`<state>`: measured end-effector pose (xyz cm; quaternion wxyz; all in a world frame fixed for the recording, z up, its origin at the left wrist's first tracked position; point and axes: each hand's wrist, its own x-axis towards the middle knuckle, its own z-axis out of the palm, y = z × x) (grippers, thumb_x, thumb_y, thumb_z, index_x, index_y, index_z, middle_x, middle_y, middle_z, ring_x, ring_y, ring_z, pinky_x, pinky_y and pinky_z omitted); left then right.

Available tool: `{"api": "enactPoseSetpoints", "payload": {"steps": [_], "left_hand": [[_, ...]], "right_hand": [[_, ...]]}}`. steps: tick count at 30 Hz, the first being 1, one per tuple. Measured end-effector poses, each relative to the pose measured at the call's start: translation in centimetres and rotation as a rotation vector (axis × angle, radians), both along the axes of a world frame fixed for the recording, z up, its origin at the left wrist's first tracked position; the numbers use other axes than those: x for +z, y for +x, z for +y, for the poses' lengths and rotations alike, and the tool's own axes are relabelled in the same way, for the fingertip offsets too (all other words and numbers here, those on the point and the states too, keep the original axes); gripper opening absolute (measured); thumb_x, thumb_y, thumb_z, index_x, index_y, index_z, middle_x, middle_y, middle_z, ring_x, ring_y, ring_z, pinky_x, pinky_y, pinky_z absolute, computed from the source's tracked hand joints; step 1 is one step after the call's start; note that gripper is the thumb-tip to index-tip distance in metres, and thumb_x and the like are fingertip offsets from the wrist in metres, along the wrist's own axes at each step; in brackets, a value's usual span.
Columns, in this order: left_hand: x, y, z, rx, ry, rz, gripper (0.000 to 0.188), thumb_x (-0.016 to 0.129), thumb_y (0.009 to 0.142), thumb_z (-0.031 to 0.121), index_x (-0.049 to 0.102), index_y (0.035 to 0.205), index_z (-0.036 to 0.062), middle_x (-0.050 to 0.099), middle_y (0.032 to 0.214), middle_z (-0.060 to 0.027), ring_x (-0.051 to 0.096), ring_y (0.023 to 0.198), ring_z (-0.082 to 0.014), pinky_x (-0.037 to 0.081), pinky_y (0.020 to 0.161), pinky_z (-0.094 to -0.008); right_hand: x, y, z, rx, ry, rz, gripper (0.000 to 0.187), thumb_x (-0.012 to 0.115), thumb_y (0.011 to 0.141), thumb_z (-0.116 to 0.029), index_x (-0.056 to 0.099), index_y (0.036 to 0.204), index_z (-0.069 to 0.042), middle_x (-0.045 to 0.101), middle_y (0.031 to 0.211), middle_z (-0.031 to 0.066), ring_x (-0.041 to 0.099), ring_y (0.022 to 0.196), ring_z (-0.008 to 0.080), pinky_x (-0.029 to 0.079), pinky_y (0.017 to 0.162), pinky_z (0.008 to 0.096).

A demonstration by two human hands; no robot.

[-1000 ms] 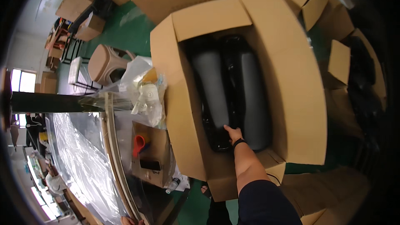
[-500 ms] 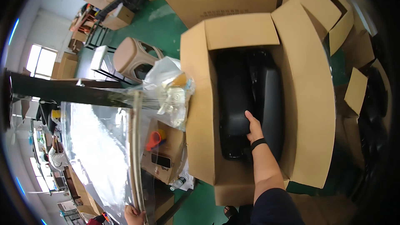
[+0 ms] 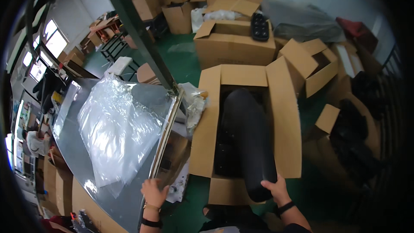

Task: The person repeatedly picks up black plastic trays and gray triangular MACFOX-branded items, wraps each in clear plastic bags, and places them into cardboard boxes. The process is repeated multiple times with the same types of items.

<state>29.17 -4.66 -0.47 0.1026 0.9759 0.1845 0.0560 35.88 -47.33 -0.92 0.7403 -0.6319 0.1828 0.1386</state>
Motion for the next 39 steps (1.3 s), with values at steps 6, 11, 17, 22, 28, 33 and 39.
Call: {"api": "enactPoseSetpoints", "payload": {"steps": [6, 11, 17, 22, 28, 33, 39], "left_hand": [[0.9, -1.4, -7.4, -0.37, -1.18, 0.151, 0.06, 0.073, 0.081, 0.025, 0.045, 0.128, 0.0, 0.054, 0.122, -0.0187, 0.057, 0.108, -0.0263, 0.049, 0.088, -0.0354], [4.9, -2.3, -7.1, -0.357, -1.447, -0.017, 0.092, 0.07, 0.084, 0.029, 0.008, 0.146, 0.0029, 0.051, 0.125, -0.0213, 0.054, 0.11, -0.0269, 0.047, 0.089, -0.0336], [7.7, -9.0, 4.9, 0.053, -2.002, -0.284, 0.089, 0.053, 0.088, 0.057, -0.002, 0.148, 0.022, 0.04, 0.137, -0.0107, 0.051, 0.115, -0.0304, 0.042, 0.091, -0.0519], [6.2, -20.0, 17.8, 0.52, -1.565, -0.849, 0.085, 0.064, 0.086, 0.043, 0.009, 0.149, 0.0238, 0.03, 0.146, -0.0098, 0.044, 0.124, -0.0315, 0.037, 0.1, -0.055], [3.4, -40.5, 22.0, 0.3, -1.633, -0.73, 0.067, 0.071, 0.079, 0.023, 0.041, 0.134, -0.0011, 0.054, 0.126, -0.0117, 0.054, 0.113, -0.0241, 0.044, 0.099, -0.0382], [-1.6, -47.6, 11.2, 0.617, -1.892, -1.162, 0.062, 0.068, 0.078, 0.024, 0.045, 0.13, -0.0023, 0.057, 0.123, -0.0159, 0.059, 0.106, -0.0314, 0.048, 0.095, -0.0443], [-2.5, -43.9, 5.5, 0.743, -1.78, -1.747, 0.063, 0.063, 0.082, 0.034, 0.044, 0.132, 0.0003, 0.052, 0.129, -0.0176, 0.052, 0.116, -0.0347, 0.042, 0.1, -0.0484]], "right_hand": [[11.6, -14.6, -1.1, 0.116, -0.178, -0.128, 0.063, 0.087, 0.058, -0.011, 0.054, 0.11, 0.005, 0.064, 0.101, 0.0087, 0.06, 0.092, 0.0147, 0.048, 0.085, 0.03], [14.1, -21.4, 1.4, 0.405, -0.401, -0.207, 0.063, 0.088, 0.056, -0.014, 0.055, 0.107, 0.004, 0.064, 0.099, 0.0068, 0.058, 0.092, 0.011, 0.046, 0.084, 0.0271], [17.9, -22.0, 6.9, 0.914, -0.823, -0.452, 0.058, 0.078, 0.07, -0.016, 0.054, 0.119, 0.002, 0.065, 0.103, 0.0156, 0.061, 0.093, 0.0197, 0.049, 0.082, 0.0364], [21.1, -19.6, 9.7, 1.09, -0.352, -0.182, 0.061, 0.088, 0.059, -0.012, 0.057, 0.109, 0.004, 0.065, 0.097, 0.0051, 0.059, 0.089, 0.0097, 0.048, 0.081, 0.0255], [28.2, -11.0, 16.4, 1.505, -0.346, -0.037, 0.058, 0.086, 0.062, -0.011, 0.058, 0.112, 0.001, 0.063, 0.1, 0.0027, 0.057, 0.094, 0.0089, 0.047, 0.083, 0.0245], [26.6, -2.5, 25.8, 1.365, -0.301, -0.256, 0.04, 0.079, 0.071, -0.013, 0.061, 0.105, -0.002, 0.065, 0.091, 0.0016, 0.061, 0.083, 0.0089, 0.048, 0.075, 0.0215], [28.1, 1.9, 44.2, 1.104, 0.265, -0.53, 0.034, 0.067, 0.086, -0.017, 0.057, 0.115, -0.002, 0.061, 0.105, 0.0045, 0.058, 0.098, 0.0162, 0.043, 0.092, 0.0297]]}}
